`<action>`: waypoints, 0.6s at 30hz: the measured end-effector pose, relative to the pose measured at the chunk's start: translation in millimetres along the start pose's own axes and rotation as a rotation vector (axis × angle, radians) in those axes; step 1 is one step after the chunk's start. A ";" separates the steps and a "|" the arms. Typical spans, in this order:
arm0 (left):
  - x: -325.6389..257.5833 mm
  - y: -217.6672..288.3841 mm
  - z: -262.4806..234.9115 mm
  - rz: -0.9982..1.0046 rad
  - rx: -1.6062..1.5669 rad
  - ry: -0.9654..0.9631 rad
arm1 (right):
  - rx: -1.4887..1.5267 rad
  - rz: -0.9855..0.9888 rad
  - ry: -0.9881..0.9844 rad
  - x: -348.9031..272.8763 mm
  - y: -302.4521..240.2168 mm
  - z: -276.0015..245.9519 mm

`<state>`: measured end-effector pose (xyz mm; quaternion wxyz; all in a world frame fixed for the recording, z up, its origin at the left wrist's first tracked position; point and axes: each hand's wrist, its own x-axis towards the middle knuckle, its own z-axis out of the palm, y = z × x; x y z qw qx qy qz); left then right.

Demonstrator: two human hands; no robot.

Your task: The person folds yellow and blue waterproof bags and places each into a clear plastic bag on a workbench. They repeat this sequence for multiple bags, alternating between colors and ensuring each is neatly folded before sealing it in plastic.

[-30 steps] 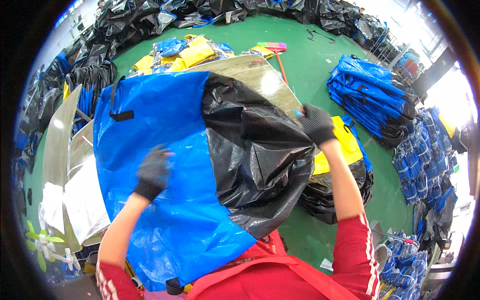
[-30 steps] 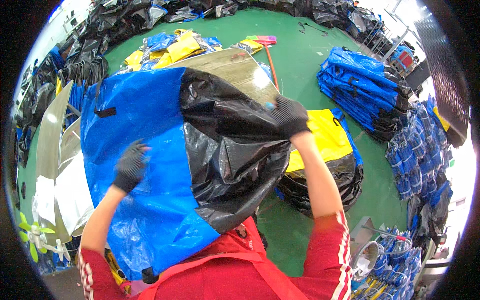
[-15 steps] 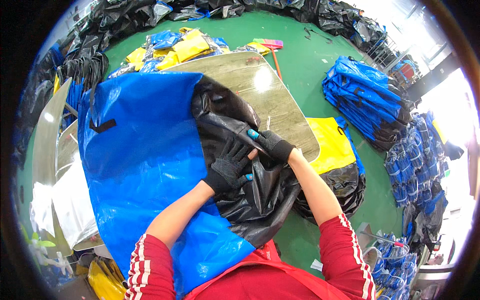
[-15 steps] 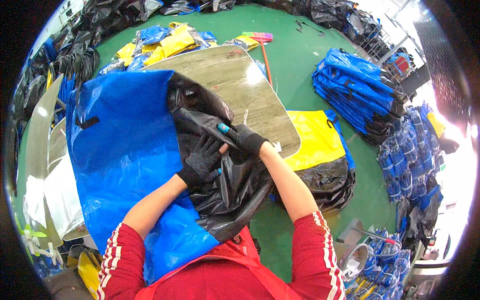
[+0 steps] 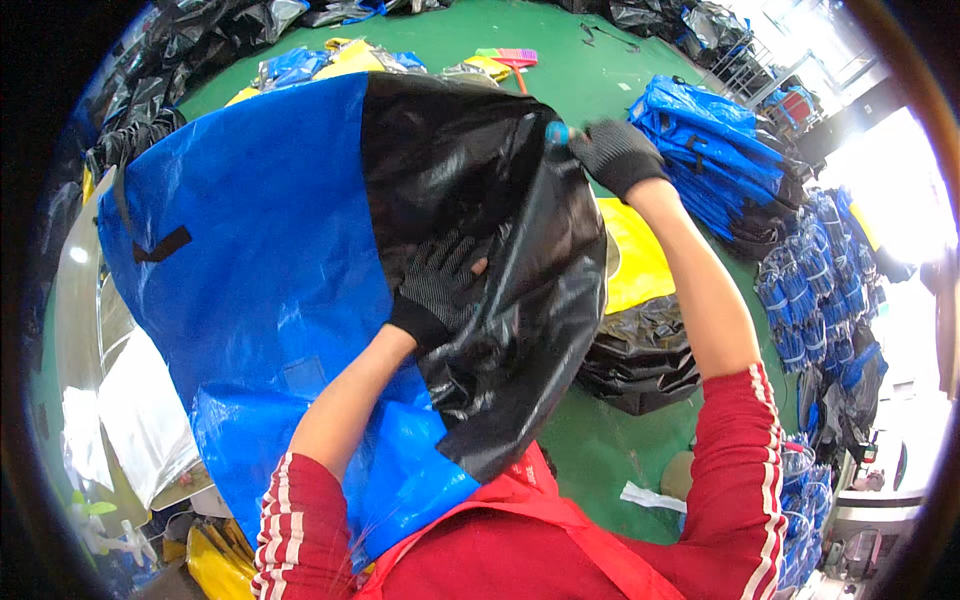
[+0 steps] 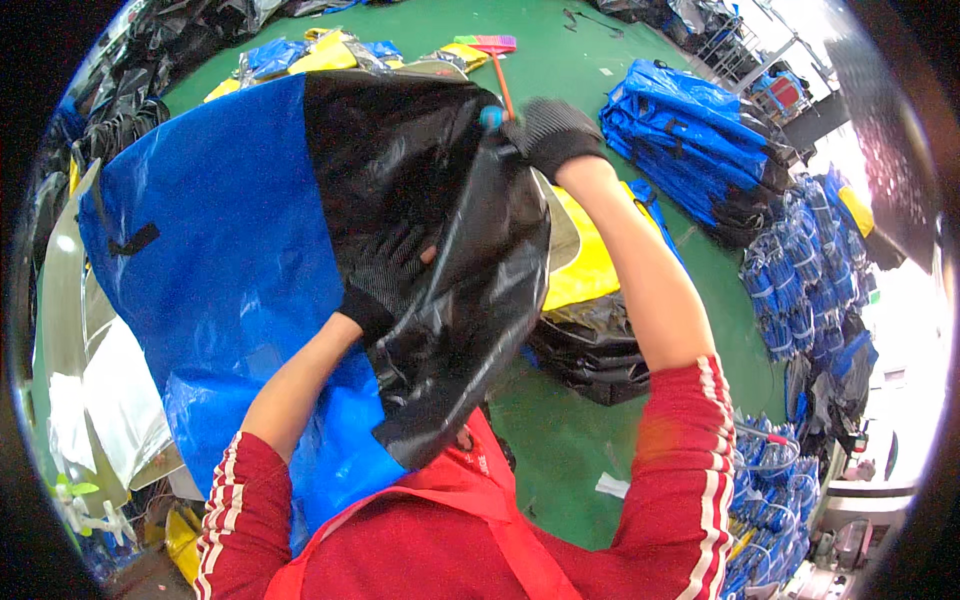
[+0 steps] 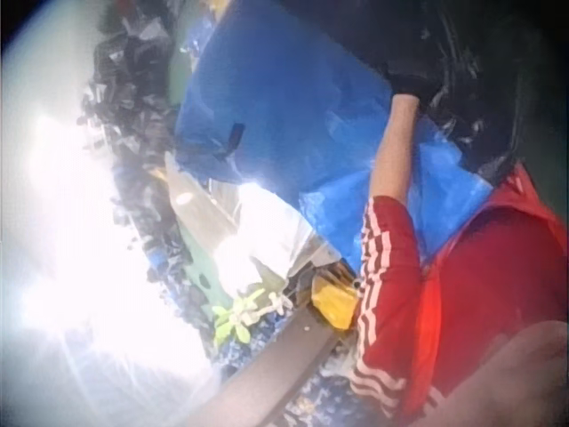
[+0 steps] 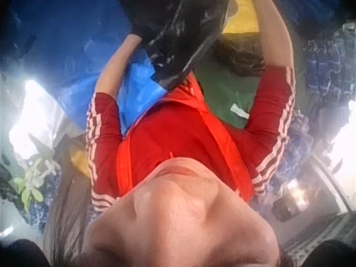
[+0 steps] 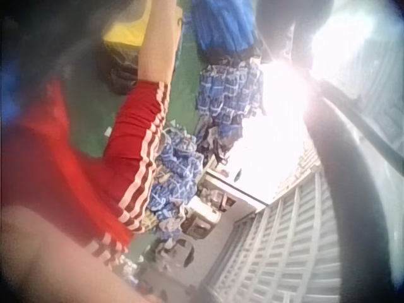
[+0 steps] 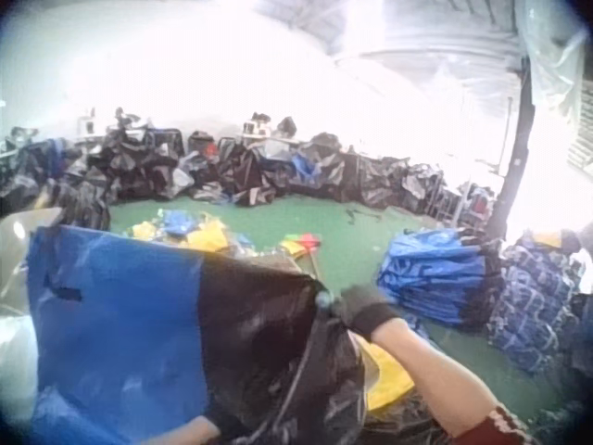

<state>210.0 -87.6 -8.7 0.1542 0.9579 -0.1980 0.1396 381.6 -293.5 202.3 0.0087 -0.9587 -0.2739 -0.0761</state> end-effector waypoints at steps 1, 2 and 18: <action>1.8 1.0 2.3 -0.050 0.023 -0.105 | -0.037 0.098 -0.047 -24.7 -12.9 2.4; 1.5 0.7 4.7 0.002 0.102 -0.102 | 0.085 0.150 -0.246 -59.7 -16.5 -0.7; 7.1 36.7 17.1 -0.071 -0.325 -0.088 | 0.048 -0.379 -0.028 -221.5 -54.2 23.6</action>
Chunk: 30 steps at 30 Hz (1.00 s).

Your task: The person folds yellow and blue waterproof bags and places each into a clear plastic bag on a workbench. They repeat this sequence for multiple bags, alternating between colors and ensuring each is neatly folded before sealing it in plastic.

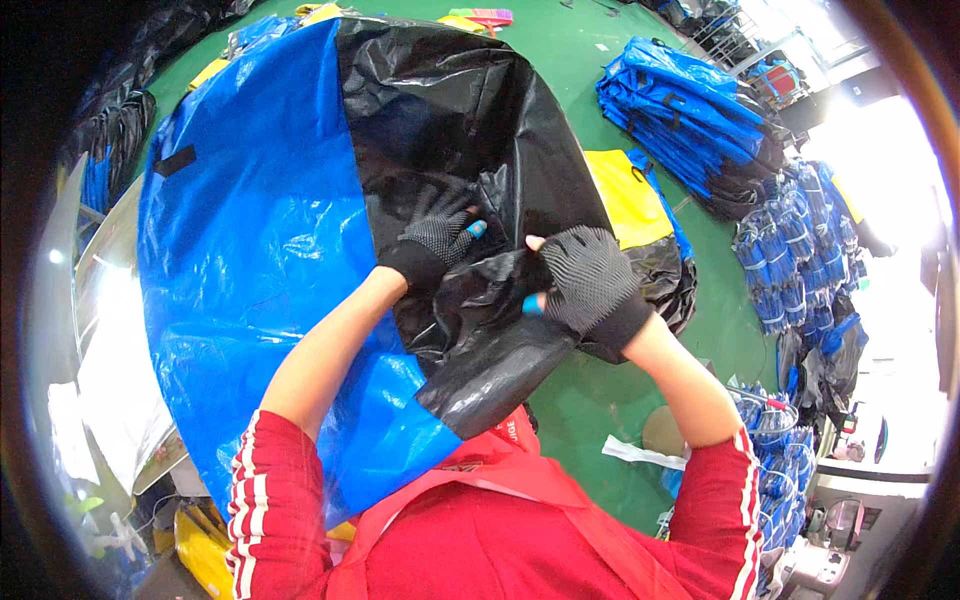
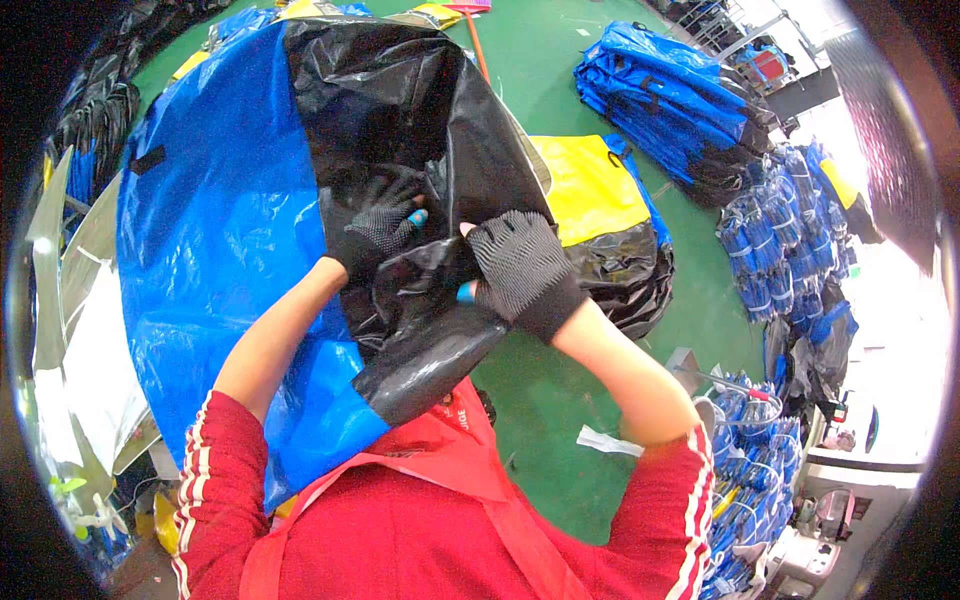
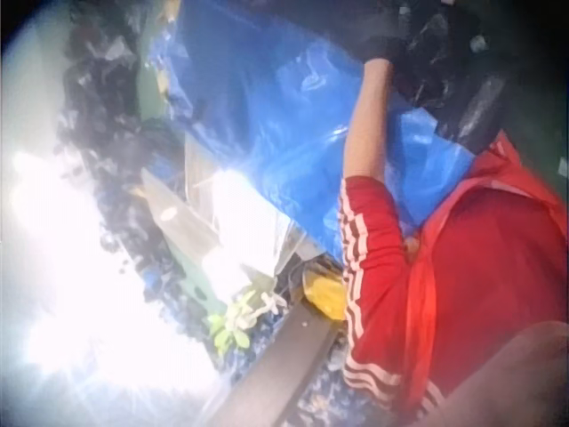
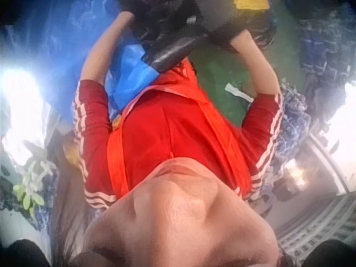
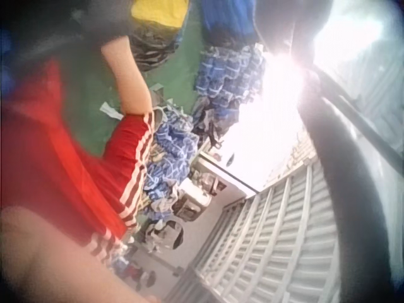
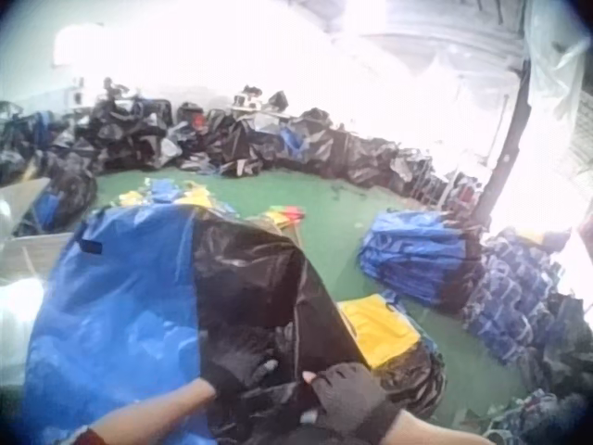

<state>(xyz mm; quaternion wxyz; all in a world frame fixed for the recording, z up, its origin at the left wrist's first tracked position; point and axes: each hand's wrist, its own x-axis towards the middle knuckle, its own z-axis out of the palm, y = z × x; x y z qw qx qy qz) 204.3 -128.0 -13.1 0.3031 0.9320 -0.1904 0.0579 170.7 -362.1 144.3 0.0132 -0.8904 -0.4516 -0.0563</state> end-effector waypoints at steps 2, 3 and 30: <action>-5.9 3.6 3.2 0.099 0.074 -0.105 | -0.020 0.028 -0.071 10.5 -2.6 4.2; -9.3 6.3 5.3 0.143 0.111 -0.161 | -0.021 0.001 -0.130 14.1 -0.9 3.0; -5.4 13.3 31.5 0.242 0.396 0.157 | 0.096 -0.183 0.095 5.2 5.3 2.4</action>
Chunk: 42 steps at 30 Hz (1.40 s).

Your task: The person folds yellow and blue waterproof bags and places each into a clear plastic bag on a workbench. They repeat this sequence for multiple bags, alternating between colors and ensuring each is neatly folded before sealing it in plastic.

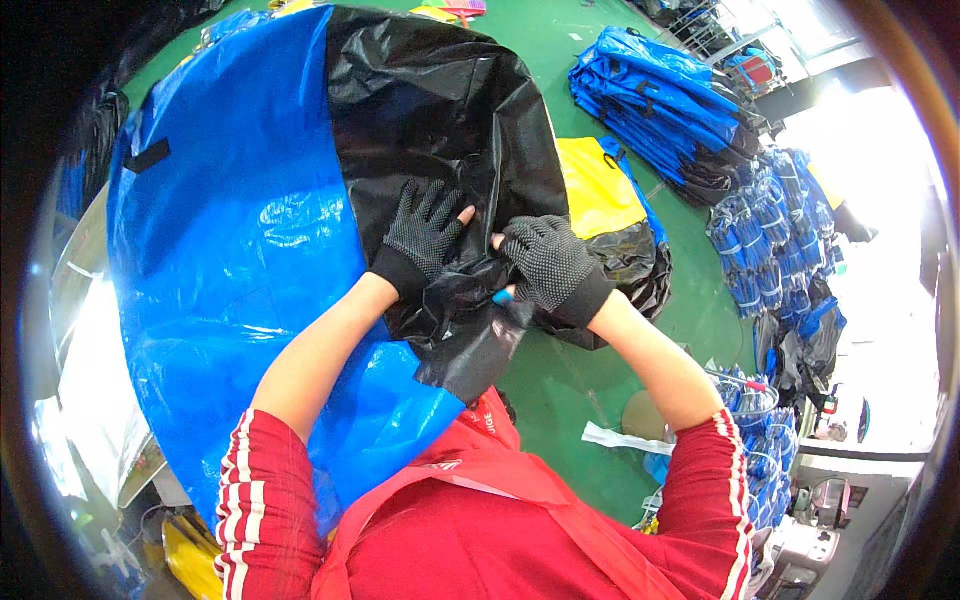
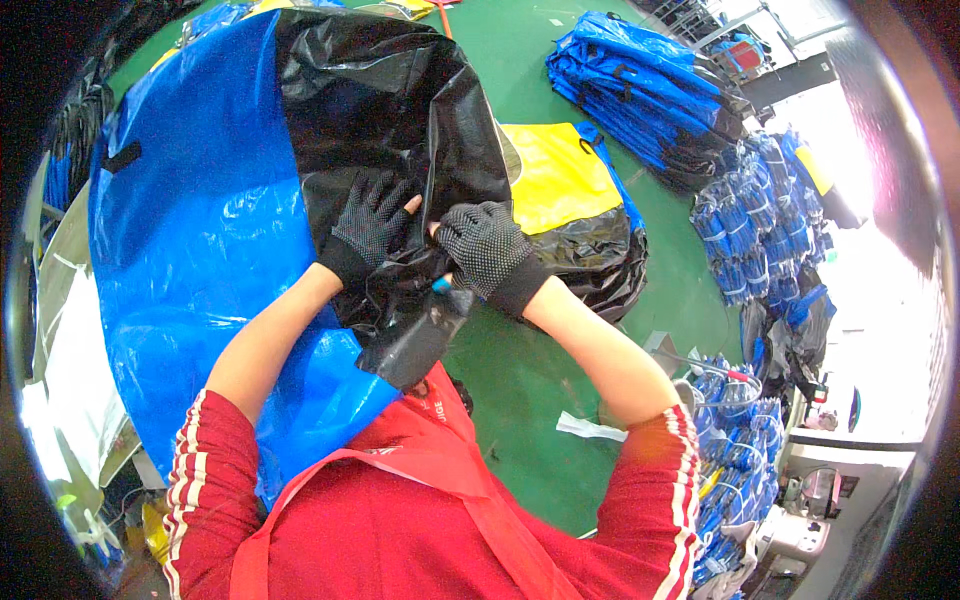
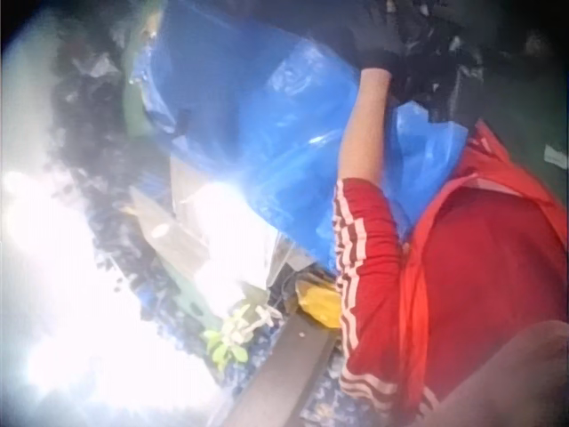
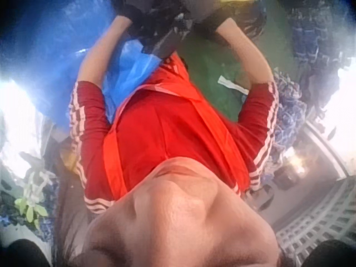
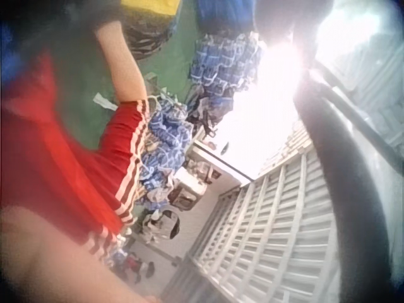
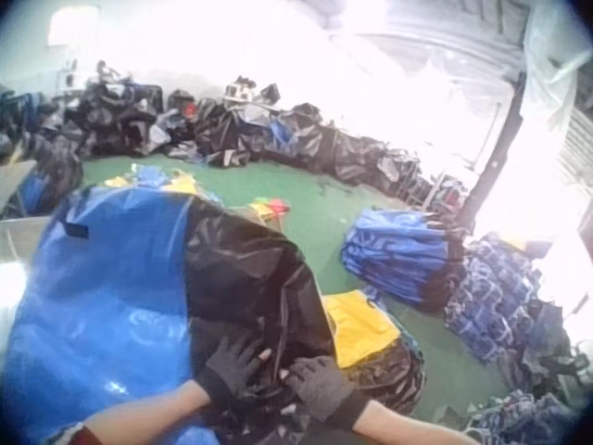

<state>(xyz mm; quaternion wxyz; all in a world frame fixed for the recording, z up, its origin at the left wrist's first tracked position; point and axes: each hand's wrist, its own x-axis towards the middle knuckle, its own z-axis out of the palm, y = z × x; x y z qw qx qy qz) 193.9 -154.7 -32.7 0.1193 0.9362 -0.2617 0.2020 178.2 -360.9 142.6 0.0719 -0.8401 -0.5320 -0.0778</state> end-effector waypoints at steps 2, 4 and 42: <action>0.7 2.7 -6.6 -0.013 -0.120 0.010 | 0.196 0.113 -0.283 1.3 5.0 -13.2; 1.4 6.3 -10.4 0.080 -0.218 0.128 | 0.222 0.194 -0.714 0.0 10.5 -45.4; -432.9 104.7 -222.9 -1.769 -0.536 -0.069 | -0.309 0.568 -0.361 145.7 161.5 155.9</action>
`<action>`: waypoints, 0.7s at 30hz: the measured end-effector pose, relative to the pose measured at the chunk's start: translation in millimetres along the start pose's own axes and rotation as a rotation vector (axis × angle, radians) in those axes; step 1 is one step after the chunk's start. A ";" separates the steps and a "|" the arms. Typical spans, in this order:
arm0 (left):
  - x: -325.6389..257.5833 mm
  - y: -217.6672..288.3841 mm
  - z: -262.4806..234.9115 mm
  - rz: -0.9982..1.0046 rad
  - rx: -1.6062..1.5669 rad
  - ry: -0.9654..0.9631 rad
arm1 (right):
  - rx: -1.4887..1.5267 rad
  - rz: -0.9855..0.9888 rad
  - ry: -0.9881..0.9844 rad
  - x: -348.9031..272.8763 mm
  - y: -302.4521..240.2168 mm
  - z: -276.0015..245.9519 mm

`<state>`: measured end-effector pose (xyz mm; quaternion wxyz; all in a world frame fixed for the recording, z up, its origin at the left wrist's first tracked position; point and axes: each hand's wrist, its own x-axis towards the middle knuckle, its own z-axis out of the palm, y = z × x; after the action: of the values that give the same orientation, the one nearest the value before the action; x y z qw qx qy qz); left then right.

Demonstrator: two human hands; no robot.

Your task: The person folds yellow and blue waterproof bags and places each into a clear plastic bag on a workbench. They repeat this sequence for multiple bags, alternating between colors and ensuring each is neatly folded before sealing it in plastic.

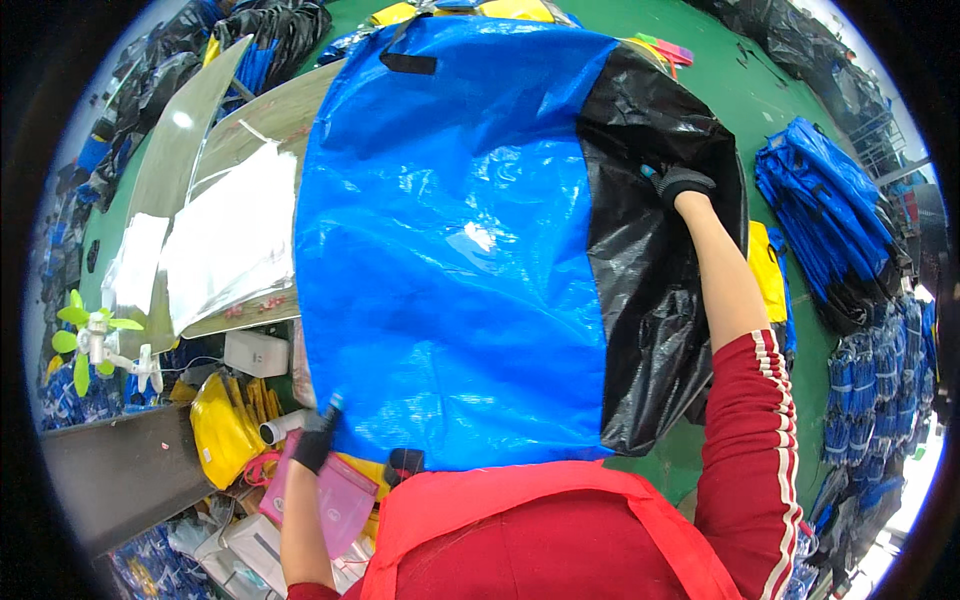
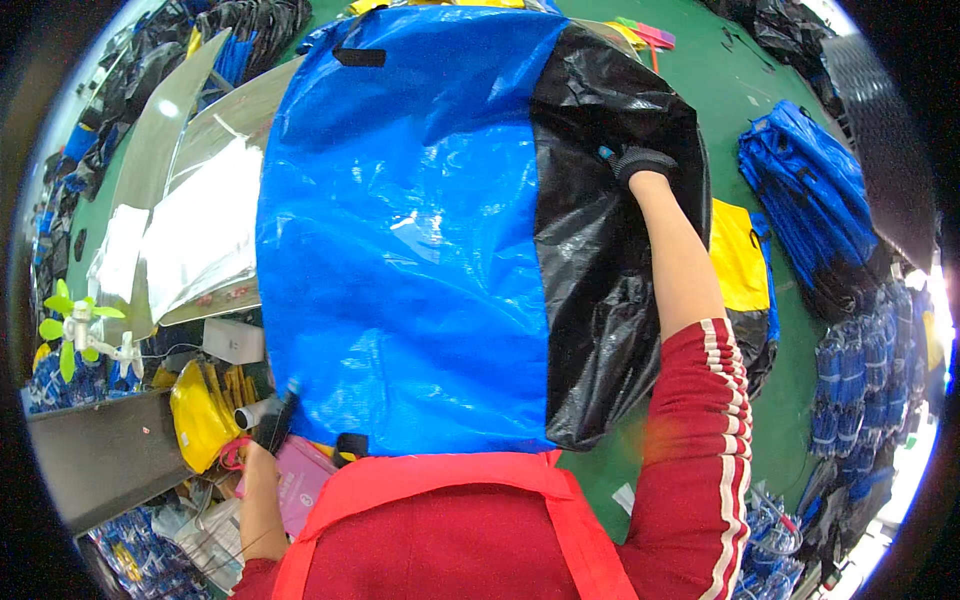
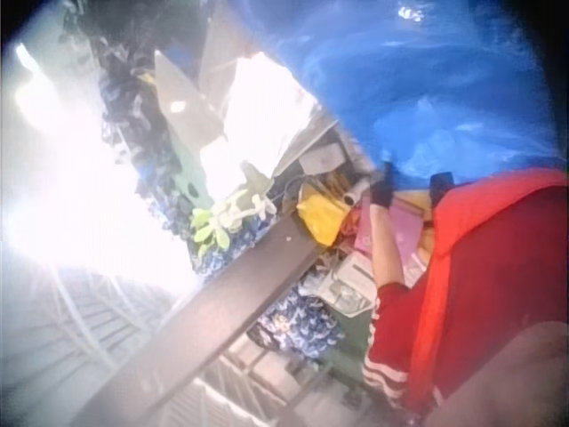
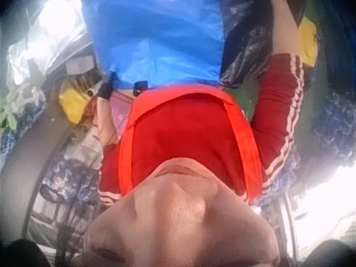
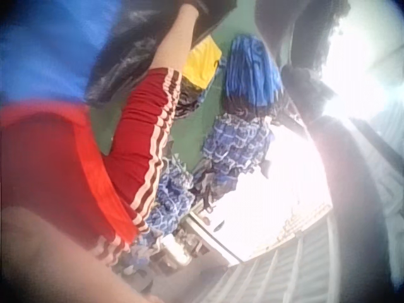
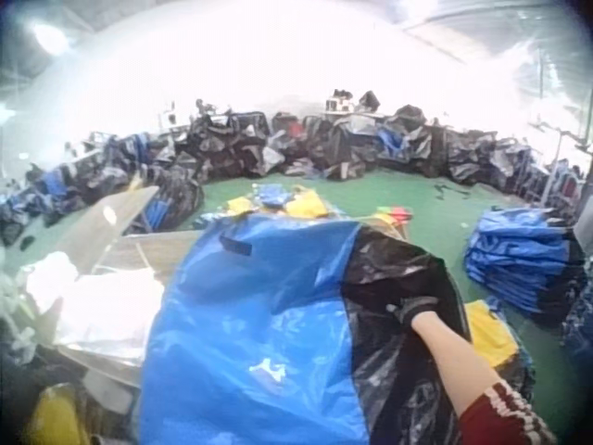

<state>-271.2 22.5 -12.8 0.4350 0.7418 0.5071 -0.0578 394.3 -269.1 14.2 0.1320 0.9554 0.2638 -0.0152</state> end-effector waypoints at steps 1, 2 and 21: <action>-14.6 -23.2 -0.4 -0.062 -0.292 -0.242 | 0.015 -0.011 0.050 -3.6 -0.7 -2.9; -26.5 -40.0 -2.5 -0.055 -0.715 -0.044 | -0.072 0.014 0.053 -7.6 -1.0 -6.4; 439.7 394.7 -86.8 0.470 0.398 0.381 | 0.240 0.201 -0.009 -22.2 -5.2 -8.9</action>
<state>225.4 349.9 40.5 0.1813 0.9058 0.3732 0.0855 372.2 -273.5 23.7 0.0188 0.9858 0.1625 -0.0379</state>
